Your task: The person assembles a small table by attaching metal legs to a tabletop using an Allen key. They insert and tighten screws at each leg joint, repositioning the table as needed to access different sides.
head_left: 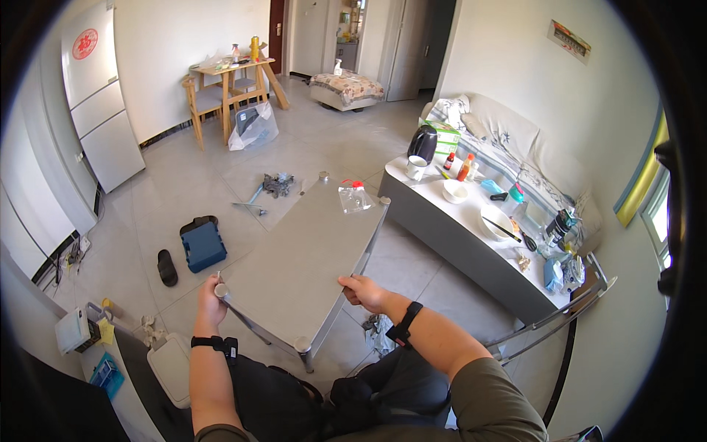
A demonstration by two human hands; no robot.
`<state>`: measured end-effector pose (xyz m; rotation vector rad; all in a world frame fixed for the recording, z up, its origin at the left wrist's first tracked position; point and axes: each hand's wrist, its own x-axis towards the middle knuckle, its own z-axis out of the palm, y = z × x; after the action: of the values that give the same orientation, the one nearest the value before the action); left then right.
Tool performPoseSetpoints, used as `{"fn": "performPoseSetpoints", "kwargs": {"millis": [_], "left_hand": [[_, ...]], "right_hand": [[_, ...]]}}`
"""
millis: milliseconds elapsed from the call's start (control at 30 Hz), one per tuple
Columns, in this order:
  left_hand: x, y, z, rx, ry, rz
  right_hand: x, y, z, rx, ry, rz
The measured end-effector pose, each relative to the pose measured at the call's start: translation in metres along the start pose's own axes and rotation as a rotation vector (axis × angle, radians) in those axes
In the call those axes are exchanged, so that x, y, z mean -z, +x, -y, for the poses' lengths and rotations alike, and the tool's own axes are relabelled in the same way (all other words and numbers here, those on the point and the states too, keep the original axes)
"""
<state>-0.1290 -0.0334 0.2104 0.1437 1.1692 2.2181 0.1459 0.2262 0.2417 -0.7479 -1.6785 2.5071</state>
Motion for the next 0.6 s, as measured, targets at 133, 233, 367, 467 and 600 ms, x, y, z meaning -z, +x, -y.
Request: {"fn": "performPoseSetpoints", "kwargs": {"millis": [133, 233, 367, 467, 600], "left_hand": [[0.01, -0.017, 0.001, -0.014, 0.01, -0.051], [0.022, -0.036, 0.005, -0.07, -0.014, -0.093], [0.03, -0.059, 0.008, -0.114, -0.041, -0.197], [0.031, -0.075, 0.01, -0.139, -0.057, -0.252], [0.029, -0.096, 0.016, -0.17, -0.03, -0.256]], "right_hand": [[0.011, 0.017, 0.006, -0.025, -0.038, 0.053], [0.008, 0.03, 0.013, -0.033, -0.099, 0.082], [-0.003, 0.051, 0.022, -0.028, -0.183, 0.105], [-0.013, 0.066, 0.021, 0.038, -0.335, 0.022], [-0.019, 0.078, 0.022, 0.124, -0.496, 0.003]]}}
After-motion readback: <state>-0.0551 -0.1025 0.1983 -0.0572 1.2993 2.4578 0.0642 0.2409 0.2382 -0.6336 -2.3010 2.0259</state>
